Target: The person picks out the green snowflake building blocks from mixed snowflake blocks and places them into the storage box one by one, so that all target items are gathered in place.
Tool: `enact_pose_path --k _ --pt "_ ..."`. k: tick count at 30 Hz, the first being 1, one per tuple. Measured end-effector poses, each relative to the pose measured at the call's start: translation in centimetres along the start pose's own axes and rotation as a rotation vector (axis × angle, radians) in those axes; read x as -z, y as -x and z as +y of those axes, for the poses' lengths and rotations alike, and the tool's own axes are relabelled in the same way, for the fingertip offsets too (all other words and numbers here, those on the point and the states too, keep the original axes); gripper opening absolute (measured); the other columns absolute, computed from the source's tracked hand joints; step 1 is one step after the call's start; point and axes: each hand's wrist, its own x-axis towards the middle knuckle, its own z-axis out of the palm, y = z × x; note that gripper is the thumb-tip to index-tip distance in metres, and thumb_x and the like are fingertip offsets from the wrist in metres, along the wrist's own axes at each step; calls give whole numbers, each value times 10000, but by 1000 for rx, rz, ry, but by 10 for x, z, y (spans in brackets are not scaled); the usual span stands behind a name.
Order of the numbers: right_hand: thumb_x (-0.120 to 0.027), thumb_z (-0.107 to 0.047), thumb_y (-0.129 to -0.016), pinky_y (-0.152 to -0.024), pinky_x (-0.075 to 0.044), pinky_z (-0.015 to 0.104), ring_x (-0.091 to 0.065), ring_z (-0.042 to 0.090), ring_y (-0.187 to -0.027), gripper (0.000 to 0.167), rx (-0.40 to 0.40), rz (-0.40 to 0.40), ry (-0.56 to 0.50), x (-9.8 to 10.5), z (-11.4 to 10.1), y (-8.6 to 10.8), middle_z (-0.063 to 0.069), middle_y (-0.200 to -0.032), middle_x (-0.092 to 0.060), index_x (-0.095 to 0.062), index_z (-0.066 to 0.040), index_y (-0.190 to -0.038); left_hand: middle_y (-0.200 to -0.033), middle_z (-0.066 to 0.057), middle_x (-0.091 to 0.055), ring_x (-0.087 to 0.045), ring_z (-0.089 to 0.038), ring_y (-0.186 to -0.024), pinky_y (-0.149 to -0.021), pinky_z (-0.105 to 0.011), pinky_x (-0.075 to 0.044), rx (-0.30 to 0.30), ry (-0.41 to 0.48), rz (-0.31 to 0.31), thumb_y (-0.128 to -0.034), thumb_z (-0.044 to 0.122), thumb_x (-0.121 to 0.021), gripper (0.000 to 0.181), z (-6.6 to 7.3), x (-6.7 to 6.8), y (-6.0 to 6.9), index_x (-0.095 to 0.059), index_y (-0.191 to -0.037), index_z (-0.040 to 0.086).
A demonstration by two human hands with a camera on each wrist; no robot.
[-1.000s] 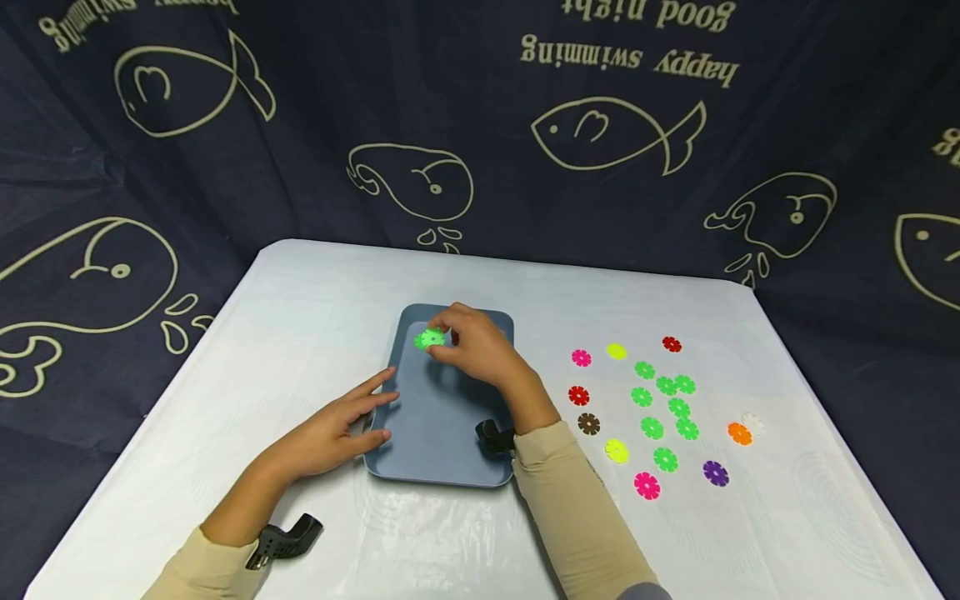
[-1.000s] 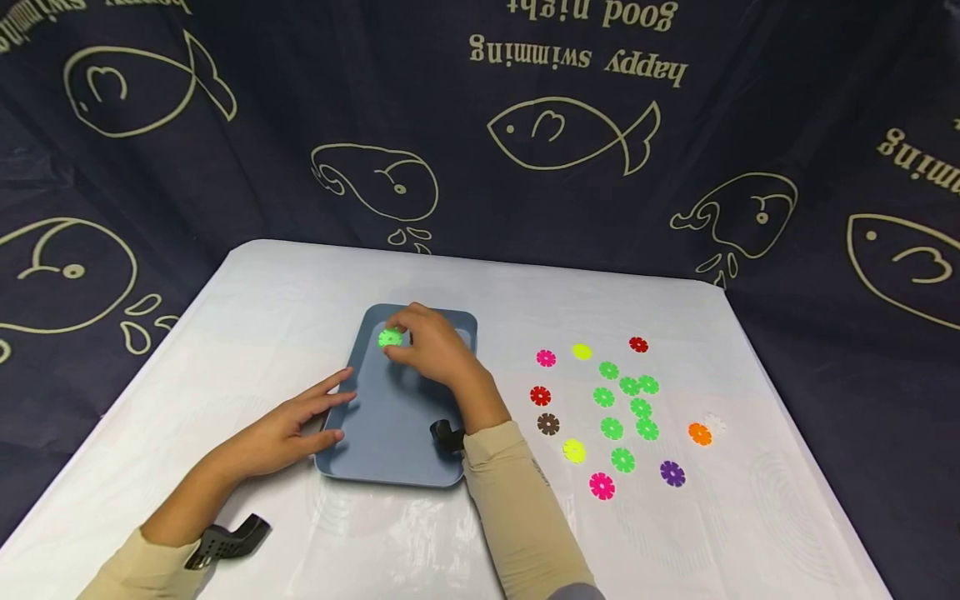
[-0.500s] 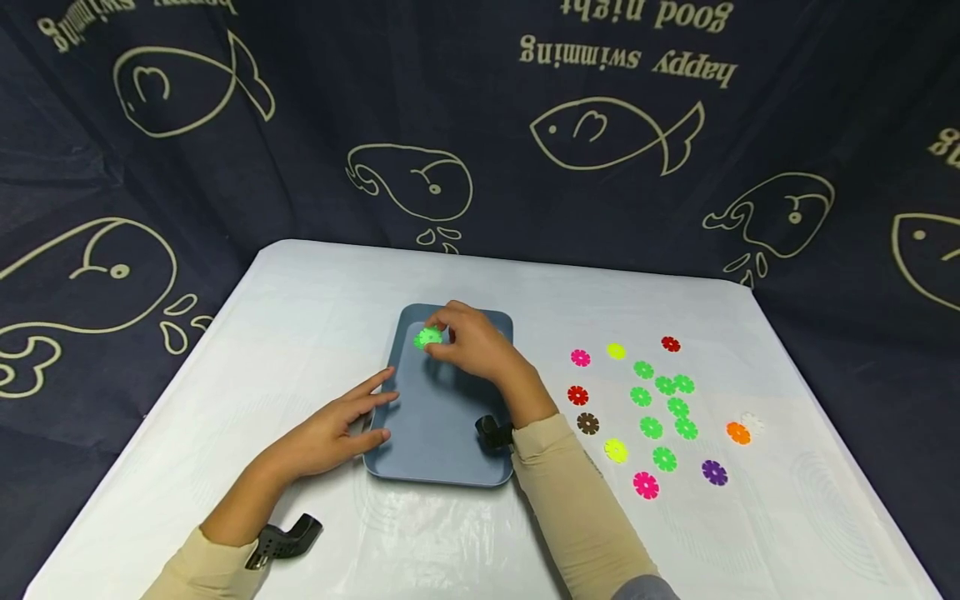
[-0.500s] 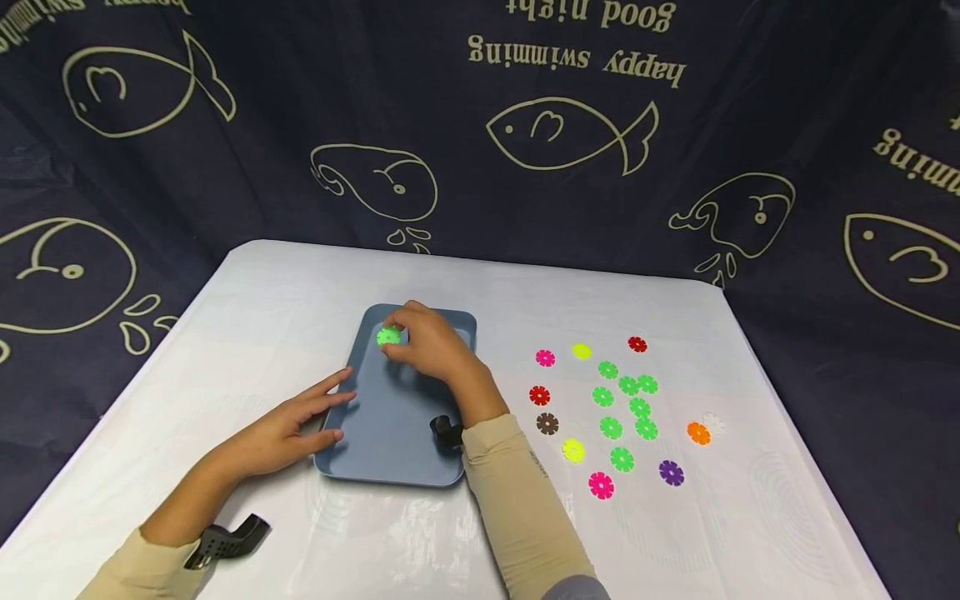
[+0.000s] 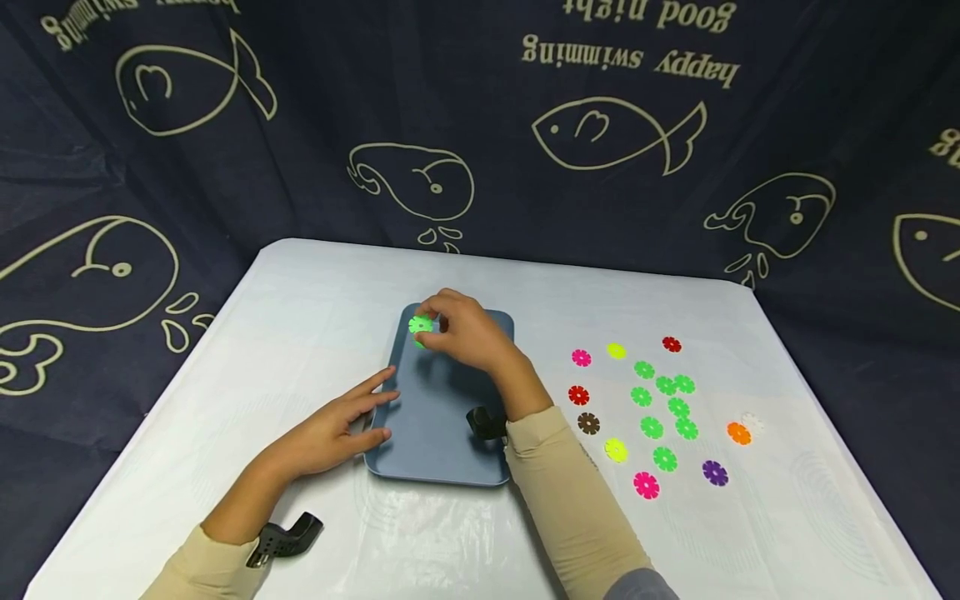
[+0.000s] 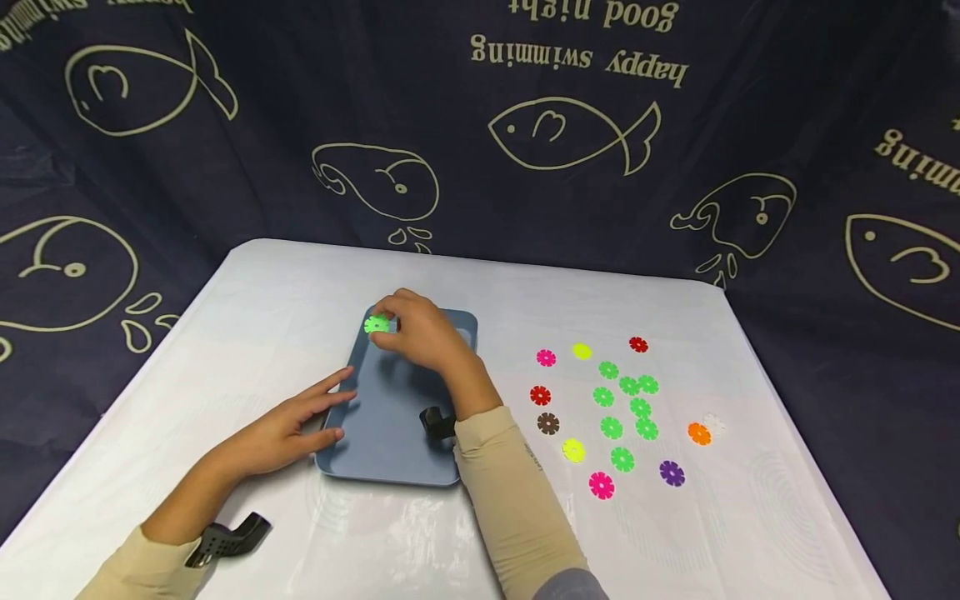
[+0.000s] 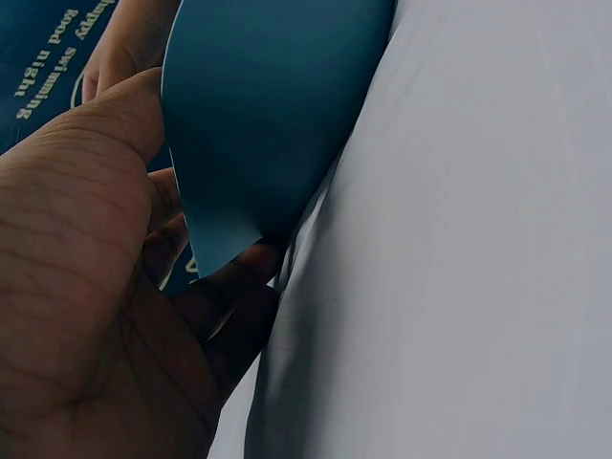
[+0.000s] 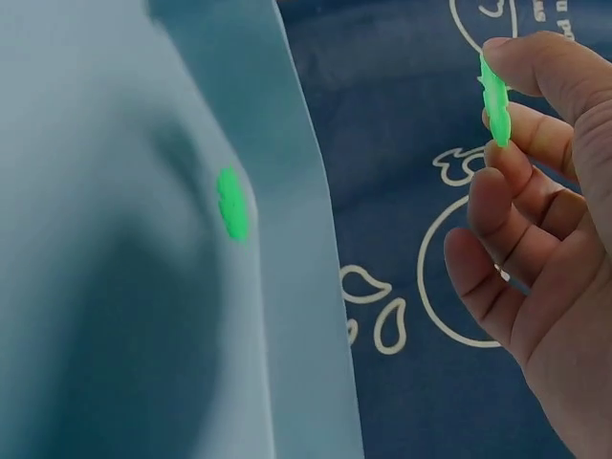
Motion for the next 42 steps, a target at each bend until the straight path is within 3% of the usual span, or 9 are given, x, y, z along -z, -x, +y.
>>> enact_pose_path --k 17,27,42 --pt "-752 -203 -898 -706 -477 268 -546 143 -819 196 -53 -28 -48 -27 11 -5 -12 -969 -591 -700 -131 -1073 -1634 -9 -229 -255 -275 -1466 -1093 -520 -332 2 -2 0 -965 352 -672 580 2 -1 -2 -517 -1449 73" --pt "-763 -190 -895 -750 -479 271 -561 145 -853 214 -106 -108 2 -37 22 -4 14 -962 -604 -699 -102 -1078 -1638 0 -215 -238 -275 -1471 -1094 -531 -325 15 6 -4 -963 355 -674 588 2 0 0 -511 -1454 75" --pt "-770 -201 -886 -757 -460 266 -547 141 -829 226 -126 -195 46 -49 34 -5 15 -930 -622 -701 -88 -1069 -1637 -22 -222 -247 -268 -1468 -1107 -497 -320 25 7 -5 -965 338 -674 577 0 0 0 -513 -1453 75"
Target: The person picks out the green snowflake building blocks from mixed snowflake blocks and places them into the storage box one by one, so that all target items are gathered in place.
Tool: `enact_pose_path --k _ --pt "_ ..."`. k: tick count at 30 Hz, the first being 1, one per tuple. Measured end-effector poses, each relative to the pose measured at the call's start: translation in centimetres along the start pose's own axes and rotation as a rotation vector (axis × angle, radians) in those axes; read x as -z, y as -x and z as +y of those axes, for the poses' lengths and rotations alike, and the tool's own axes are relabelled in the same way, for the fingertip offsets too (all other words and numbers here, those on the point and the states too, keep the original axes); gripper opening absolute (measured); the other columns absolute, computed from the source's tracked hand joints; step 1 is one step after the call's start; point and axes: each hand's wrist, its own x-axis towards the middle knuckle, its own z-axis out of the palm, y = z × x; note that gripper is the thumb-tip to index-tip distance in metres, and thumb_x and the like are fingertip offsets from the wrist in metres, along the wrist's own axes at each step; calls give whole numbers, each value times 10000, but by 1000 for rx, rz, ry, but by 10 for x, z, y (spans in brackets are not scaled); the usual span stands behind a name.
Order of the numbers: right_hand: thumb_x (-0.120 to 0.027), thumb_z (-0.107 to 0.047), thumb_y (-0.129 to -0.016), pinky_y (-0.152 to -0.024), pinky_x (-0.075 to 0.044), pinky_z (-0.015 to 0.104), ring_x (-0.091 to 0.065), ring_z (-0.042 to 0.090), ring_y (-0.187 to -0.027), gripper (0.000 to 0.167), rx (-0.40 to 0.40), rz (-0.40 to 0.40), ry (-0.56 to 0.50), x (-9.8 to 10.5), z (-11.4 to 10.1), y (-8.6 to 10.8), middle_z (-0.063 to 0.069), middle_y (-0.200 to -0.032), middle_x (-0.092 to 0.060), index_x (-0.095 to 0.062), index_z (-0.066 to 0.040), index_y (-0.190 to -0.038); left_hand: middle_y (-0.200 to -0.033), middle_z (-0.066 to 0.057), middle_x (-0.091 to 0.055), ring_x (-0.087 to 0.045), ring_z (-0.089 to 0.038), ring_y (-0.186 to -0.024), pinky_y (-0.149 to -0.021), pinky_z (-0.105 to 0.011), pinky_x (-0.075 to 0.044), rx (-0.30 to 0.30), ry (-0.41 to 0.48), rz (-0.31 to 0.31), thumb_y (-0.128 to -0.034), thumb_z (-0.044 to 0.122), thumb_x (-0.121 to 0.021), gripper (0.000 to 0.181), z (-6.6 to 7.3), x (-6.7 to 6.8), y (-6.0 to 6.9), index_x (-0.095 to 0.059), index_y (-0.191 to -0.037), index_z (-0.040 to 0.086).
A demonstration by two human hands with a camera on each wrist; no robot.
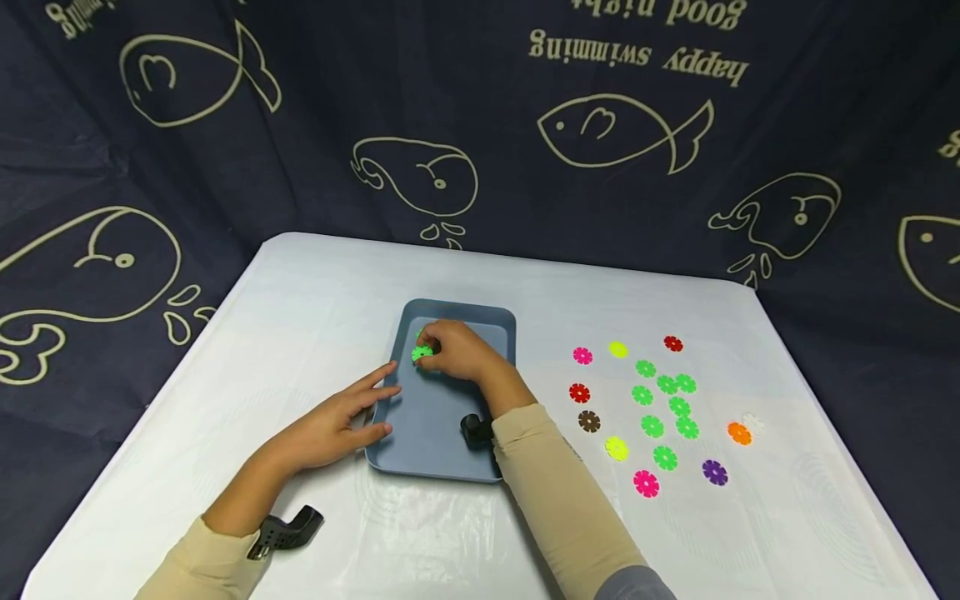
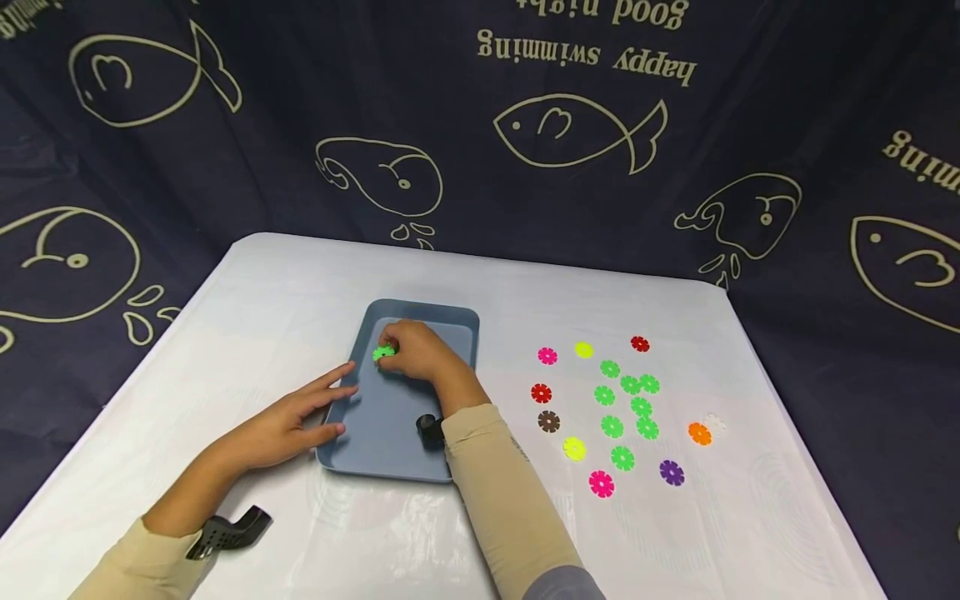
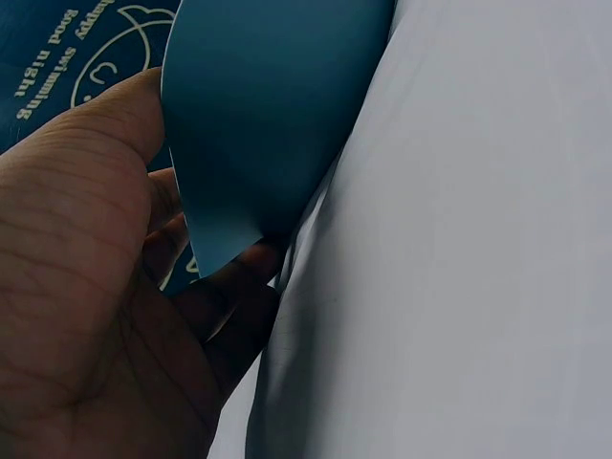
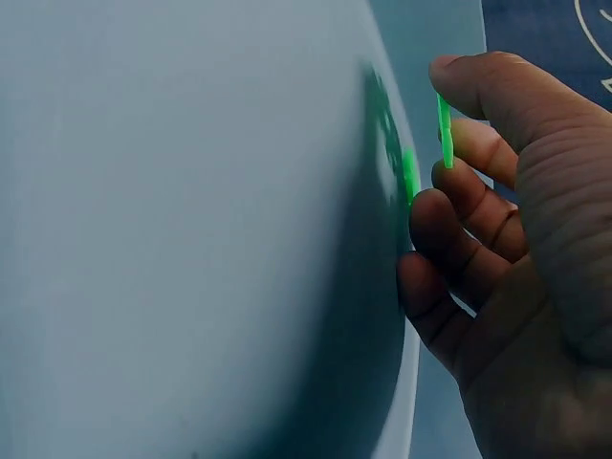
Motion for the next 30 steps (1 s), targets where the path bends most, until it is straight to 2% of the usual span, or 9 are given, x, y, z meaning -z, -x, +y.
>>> enact_pose_path --k 6,19,30 --pt "-772 -190 -880 -763 -460 278 -535 146 -824 222 3 -9 14 -2 0 1 20 -910 -611 -702 -76 -1058 -1638 -10 -219 -246 -263 -1468 -1120 -462 -310 2 10 -4 -966 340 -673 580 0 0 0 -510 -1455 74" --pt "-784 -197 -870 -793 -471 294 -553 152 -856 238 -37 -28 33 -2 0 0 30 -946 -624 -699 -81 -1060 -1637 8 -220 -253 -252 -1466 -1115 -484 -312 9 4 0 -963 343 -677 575 0 1 -1 -516 -1454 92" --pt "-785 -189 -871 -847 -479 313 -575 170 -910 261 -34 -26 32 -3 -1 1 52 -993 -637 -700 -66 -1085 -1637 0 -224 -249 -248 -1467 -1131 -412 -301 7 9 2 -961 347 -678 576 0 1 0 -516 -1455 98"
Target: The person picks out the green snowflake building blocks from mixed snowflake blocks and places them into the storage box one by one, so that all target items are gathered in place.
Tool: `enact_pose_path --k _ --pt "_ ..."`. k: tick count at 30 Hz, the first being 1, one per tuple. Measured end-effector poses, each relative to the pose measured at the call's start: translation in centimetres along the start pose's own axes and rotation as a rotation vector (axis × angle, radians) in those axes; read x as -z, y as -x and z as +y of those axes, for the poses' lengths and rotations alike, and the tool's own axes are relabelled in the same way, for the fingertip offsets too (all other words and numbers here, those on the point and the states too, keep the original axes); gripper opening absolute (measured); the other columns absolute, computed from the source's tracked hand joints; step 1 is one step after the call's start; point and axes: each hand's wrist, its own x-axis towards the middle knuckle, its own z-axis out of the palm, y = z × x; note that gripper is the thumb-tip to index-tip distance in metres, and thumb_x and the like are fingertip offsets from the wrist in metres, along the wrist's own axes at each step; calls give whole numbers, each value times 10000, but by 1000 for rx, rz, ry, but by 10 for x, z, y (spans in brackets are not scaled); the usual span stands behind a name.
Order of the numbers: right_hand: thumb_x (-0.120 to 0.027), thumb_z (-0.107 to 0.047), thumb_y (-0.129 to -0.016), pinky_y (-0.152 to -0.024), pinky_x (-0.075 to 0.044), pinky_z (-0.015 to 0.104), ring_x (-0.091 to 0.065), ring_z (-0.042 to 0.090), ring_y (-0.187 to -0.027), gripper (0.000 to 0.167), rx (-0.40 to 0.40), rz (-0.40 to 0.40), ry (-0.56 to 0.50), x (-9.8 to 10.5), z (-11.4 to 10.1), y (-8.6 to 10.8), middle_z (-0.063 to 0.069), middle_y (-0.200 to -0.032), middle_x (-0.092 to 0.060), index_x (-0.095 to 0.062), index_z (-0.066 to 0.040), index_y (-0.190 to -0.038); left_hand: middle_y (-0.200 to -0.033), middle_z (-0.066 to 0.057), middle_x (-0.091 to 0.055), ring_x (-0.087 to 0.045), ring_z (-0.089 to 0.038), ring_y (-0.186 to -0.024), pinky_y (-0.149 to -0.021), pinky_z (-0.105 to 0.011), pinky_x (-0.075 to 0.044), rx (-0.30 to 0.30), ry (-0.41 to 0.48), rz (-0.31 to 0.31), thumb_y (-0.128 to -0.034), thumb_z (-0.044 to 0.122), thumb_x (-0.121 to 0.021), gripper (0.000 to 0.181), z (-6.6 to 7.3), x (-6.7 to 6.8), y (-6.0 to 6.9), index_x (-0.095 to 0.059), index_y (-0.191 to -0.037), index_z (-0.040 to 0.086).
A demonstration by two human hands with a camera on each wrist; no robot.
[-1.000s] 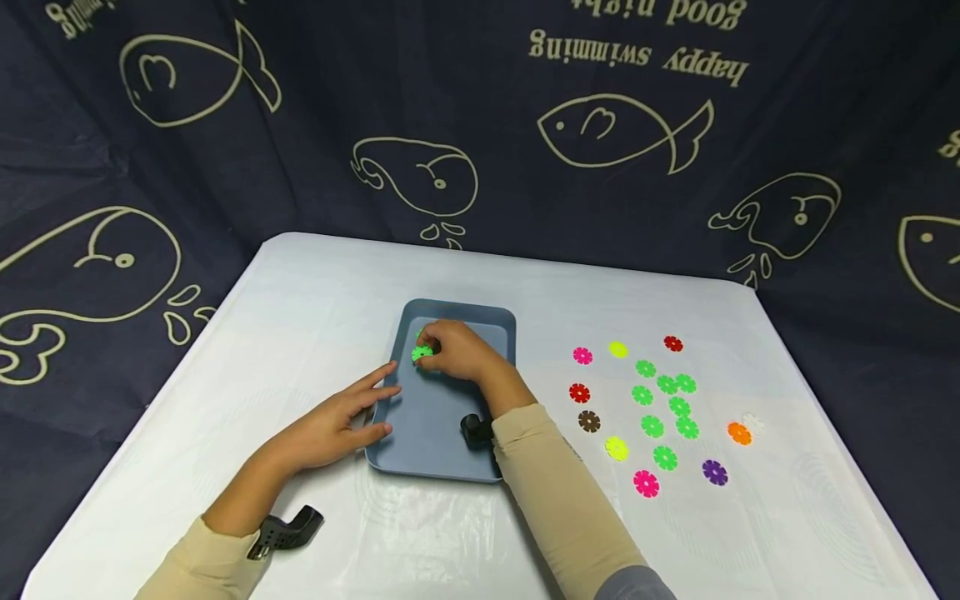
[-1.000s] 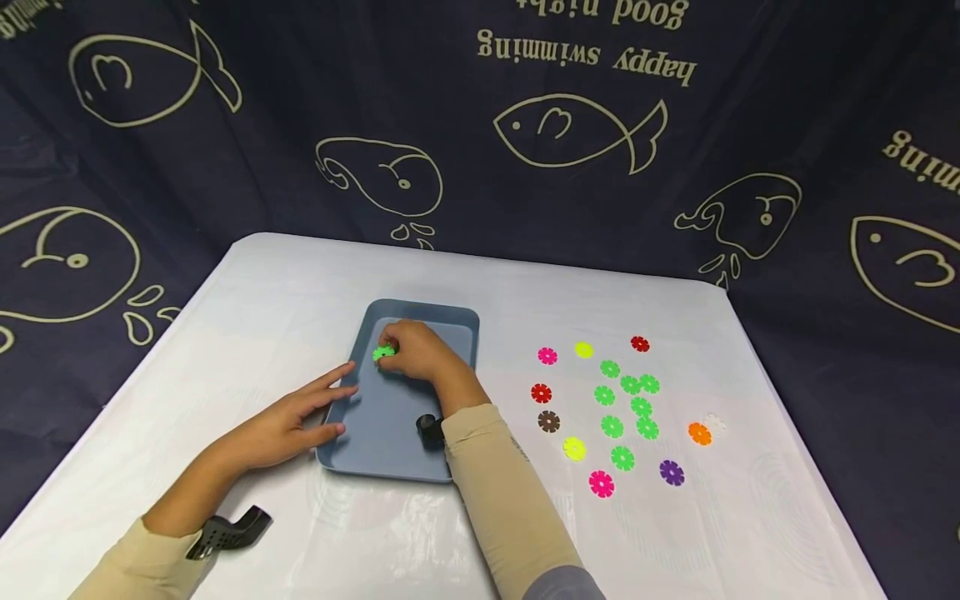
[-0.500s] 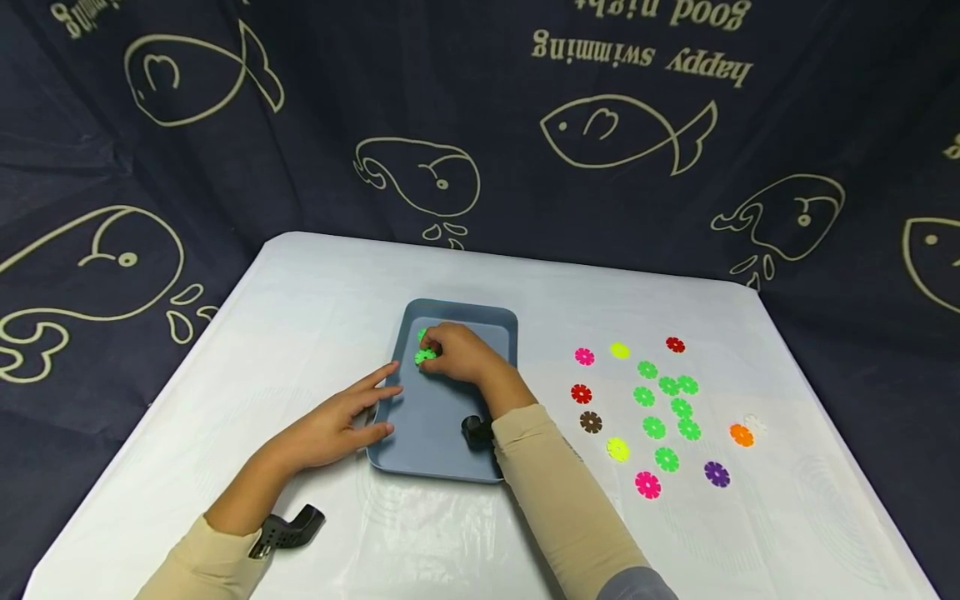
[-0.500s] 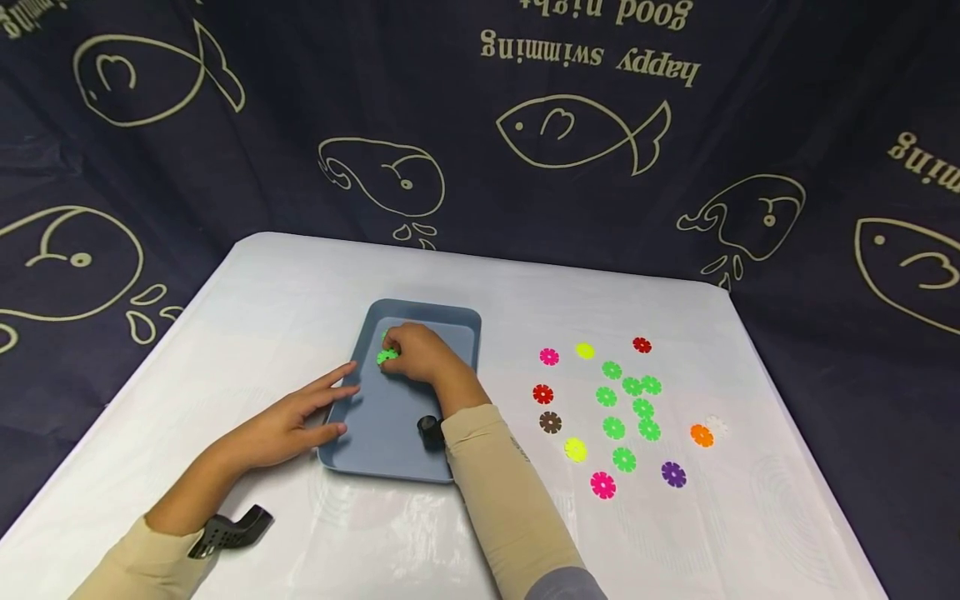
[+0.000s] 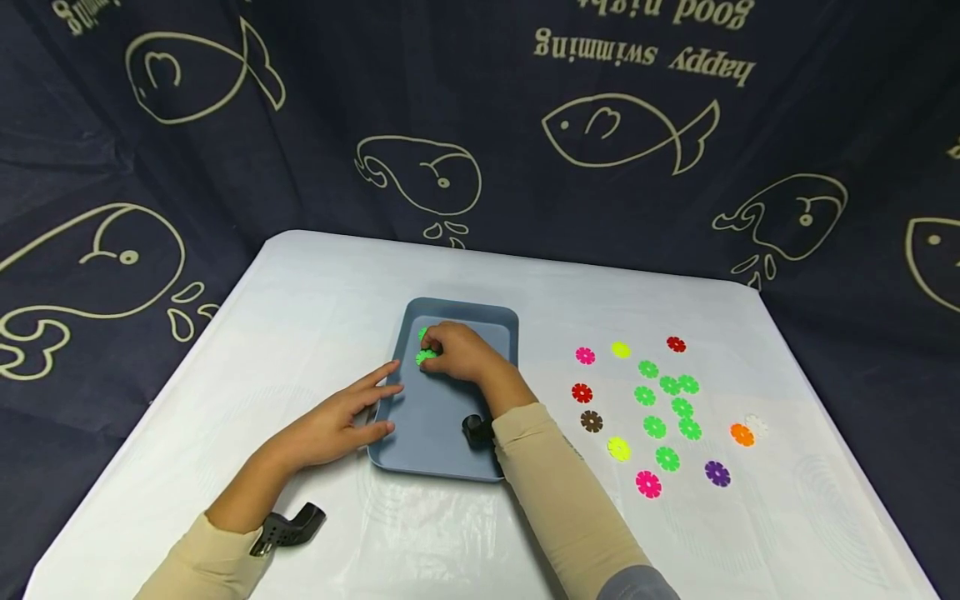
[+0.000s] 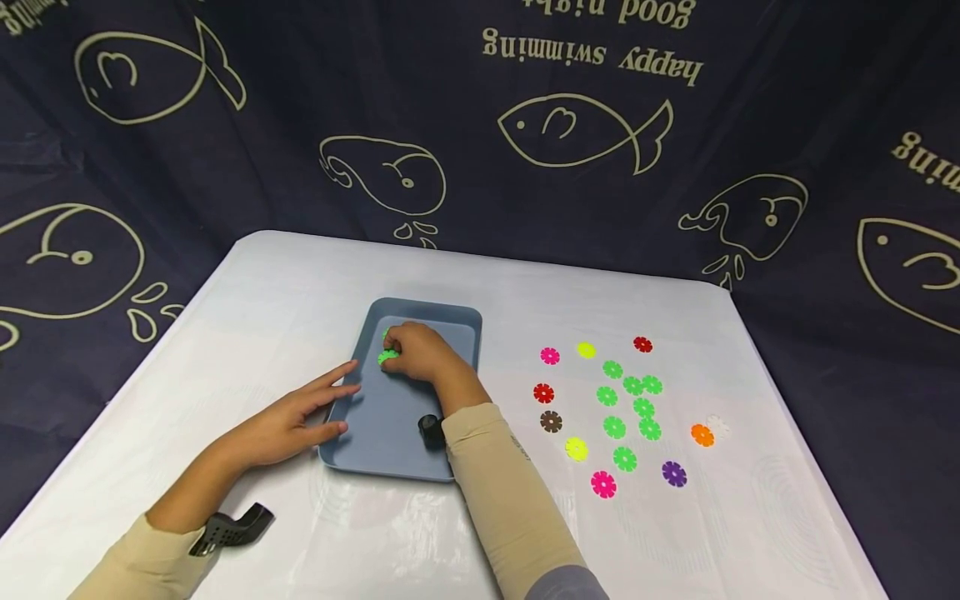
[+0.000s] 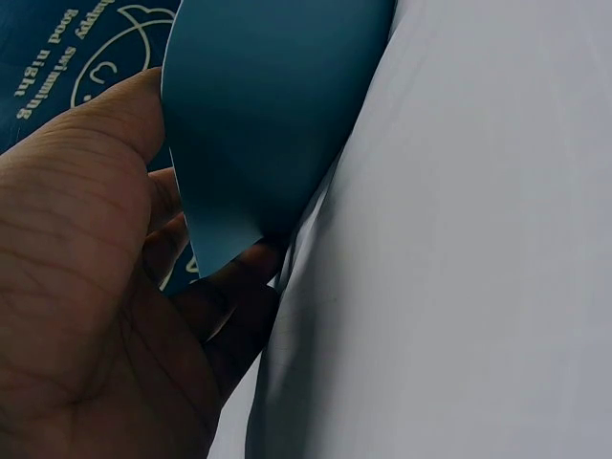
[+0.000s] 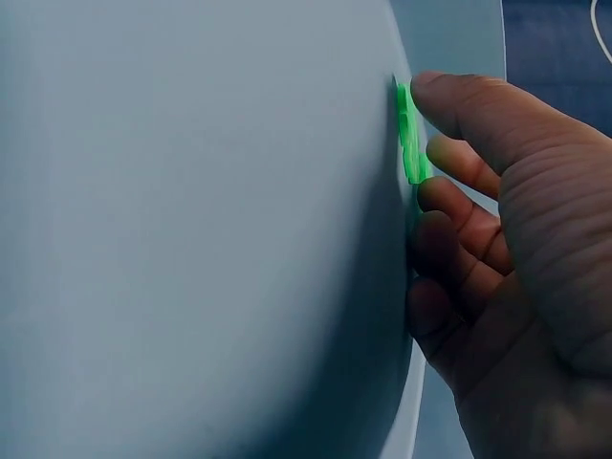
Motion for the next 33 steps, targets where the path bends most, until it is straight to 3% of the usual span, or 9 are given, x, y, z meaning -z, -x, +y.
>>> enact_pose_path --k 18,33 --pt "-779 -201 -880 -860 -480 311 -587 177 -932 262 7 -2 3 1 1 1 54 -1010 -640 -696 -67 -1089 -1636 24 -219 -253 -249 -1465 -1122 -439 -313 0 -3 -3 -963 347 -676 572 -1 0 -1 -515 -1457 107" --pt "-776 -220 -884 -821 -479 297 -571 151 -892 282 12 6 -22 4 -1 0 52 -1005 -654 -697 -70 -1110 -1636 -33 -225 -245 -269 -1467 -1117 -443 -320 -12 -1 -1 -963 335 -678 581 0 0 -1 -511 -1452 69"
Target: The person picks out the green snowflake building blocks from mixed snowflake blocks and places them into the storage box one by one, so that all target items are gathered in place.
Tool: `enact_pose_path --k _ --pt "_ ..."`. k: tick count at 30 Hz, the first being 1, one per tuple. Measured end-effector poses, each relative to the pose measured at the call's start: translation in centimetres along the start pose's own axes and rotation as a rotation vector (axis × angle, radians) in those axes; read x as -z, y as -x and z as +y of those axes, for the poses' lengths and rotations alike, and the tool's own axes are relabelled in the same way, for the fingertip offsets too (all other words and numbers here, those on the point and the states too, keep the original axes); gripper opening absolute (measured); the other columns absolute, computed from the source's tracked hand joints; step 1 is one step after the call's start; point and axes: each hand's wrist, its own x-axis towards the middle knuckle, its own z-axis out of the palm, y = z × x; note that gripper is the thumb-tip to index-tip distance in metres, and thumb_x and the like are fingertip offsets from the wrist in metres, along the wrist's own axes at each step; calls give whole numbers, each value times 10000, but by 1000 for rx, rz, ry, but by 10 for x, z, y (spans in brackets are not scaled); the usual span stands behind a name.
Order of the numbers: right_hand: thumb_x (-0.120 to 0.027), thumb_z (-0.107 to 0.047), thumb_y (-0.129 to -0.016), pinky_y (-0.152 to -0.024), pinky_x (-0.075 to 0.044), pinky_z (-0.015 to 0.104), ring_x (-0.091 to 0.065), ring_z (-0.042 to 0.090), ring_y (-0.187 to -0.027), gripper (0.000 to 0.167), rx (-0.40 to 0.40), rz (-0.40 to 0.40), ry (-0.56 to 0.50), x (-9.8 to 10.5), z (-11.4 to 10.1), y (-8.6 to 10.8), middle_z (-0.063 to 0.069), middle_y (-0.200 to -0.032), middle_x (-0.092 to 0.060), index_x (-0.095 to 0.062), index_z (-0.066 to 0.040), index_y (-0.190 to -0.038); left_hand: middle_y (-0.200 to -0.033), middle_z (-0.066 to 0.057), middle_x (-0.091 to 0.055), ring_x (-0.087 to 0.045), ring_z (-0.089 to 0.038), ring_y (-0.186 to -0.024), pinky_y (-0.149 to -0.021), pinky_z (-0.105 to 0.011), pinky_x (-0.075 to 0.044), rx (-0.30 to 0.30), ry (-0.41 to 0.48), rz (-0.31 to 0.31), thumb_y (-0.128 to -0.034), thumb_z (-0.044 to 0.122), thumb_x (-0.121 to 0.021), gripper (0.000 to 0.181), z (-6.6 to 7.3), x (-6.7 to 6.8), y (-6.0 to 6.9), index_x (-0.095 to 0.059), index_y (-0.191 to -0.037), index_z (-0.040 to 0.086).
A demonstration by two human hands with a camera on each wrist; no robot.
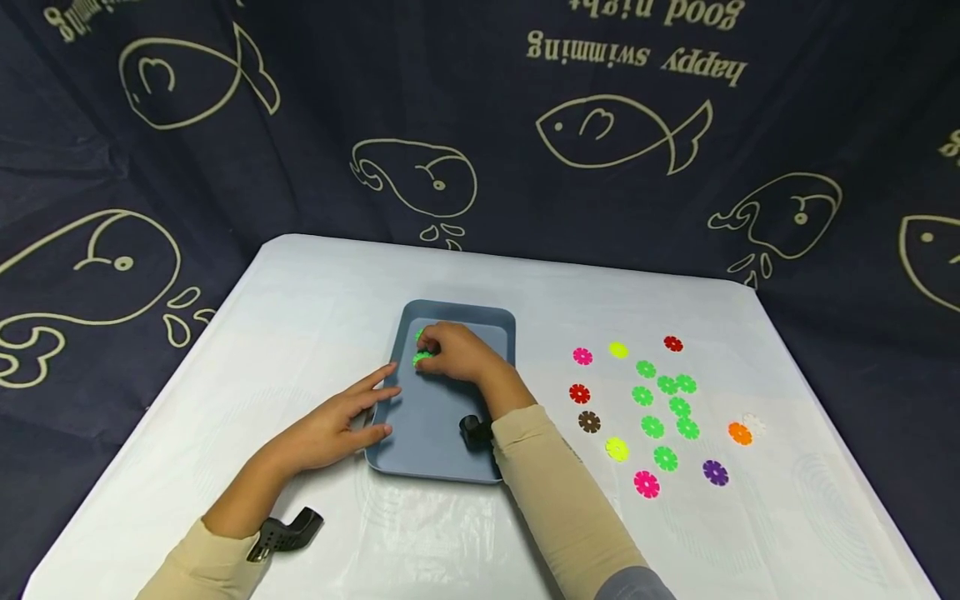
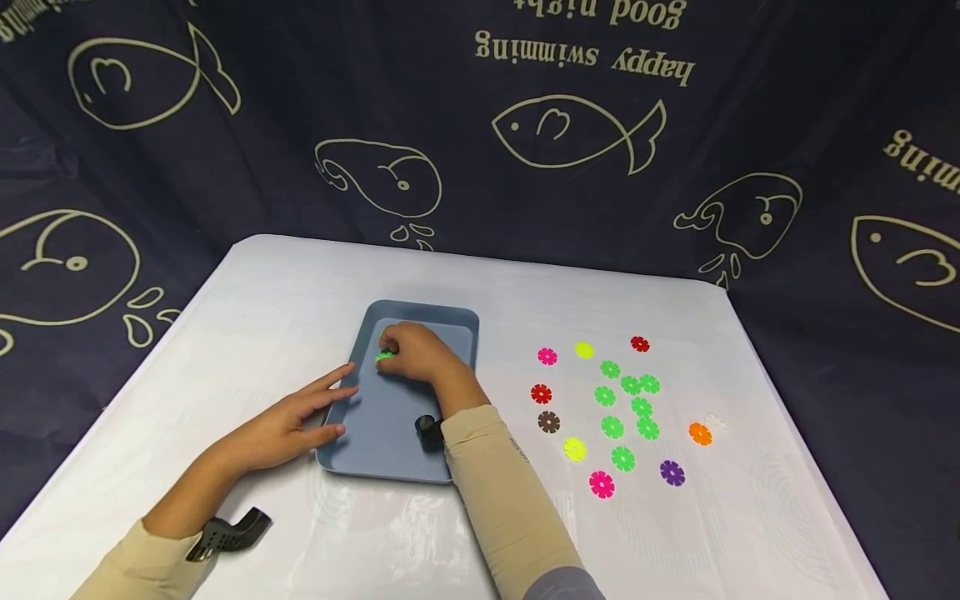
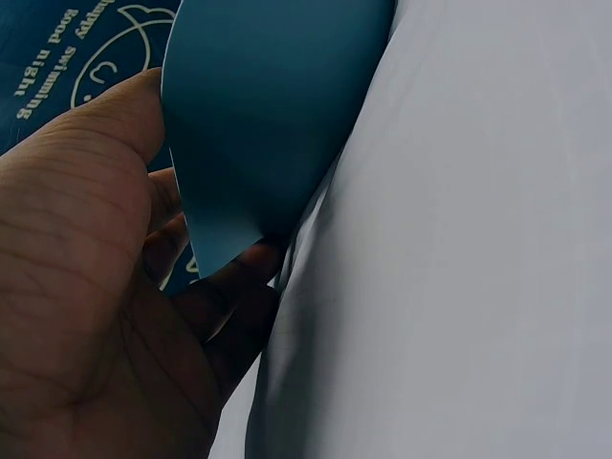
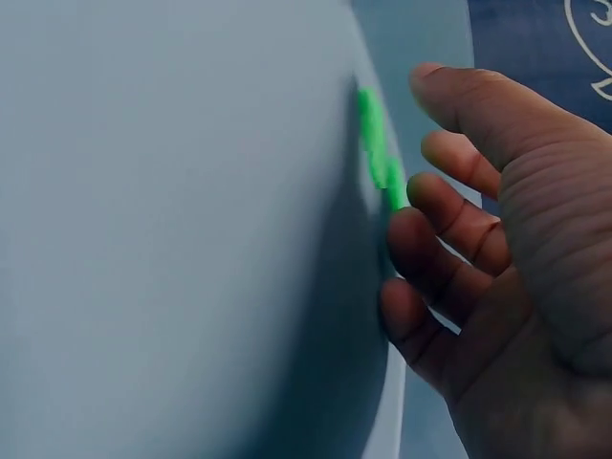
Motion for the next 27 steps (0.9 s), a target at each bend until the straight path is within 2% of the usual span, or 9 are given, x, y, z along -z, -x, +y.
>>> enact_pose_path --k 7,12,22,27 --pt "-743 -246 -909 -858 -486 324 -584 175 -977 348 -27 13 -8 8 -2 2 51 -1091 -646 -676 -80 -1207 -1639 -29 -215 -236 -280 -1471 -1103 -517 -317 1 -4 -4 -968 355 -666 593 1 -1 1 -503 -1457 63" --pt "-732 -225 -915 -860 -495 347 -590 200 -1017 349 -16 30 -49 17 -8 5 81 -1129 -648 -668 -58 -1215 -1640 -15 -210 -235 -277 -1472 -1112 -496 -313 0 -2 -7 -967 344 -669 590 1 0 1 -503 -1458 62" --pt "-737 -248 -915 -824 -495 349 -594 235 -1025 389 -8 49 -48 25 -10 9 121 -1160 -645 -660 -46 -1239 -1637 -34 -221 -238 -287 -1470 -1112 -499 -311 -2 5 -7 -965 340 -673 587 2 1 0 -509 -1451 54" --pt "-743 -249 -909 -795 -496 349 -592 226 -964 400 -5 70 -58 32 -14 15 144 -1166 -637 -656 -48 -1245 -1635 -33 -227 -243 -292 -1468 -1111 -473 -322 -7 0 1 -968 330 -671 573 1 -1 1 -512 -1451 65"
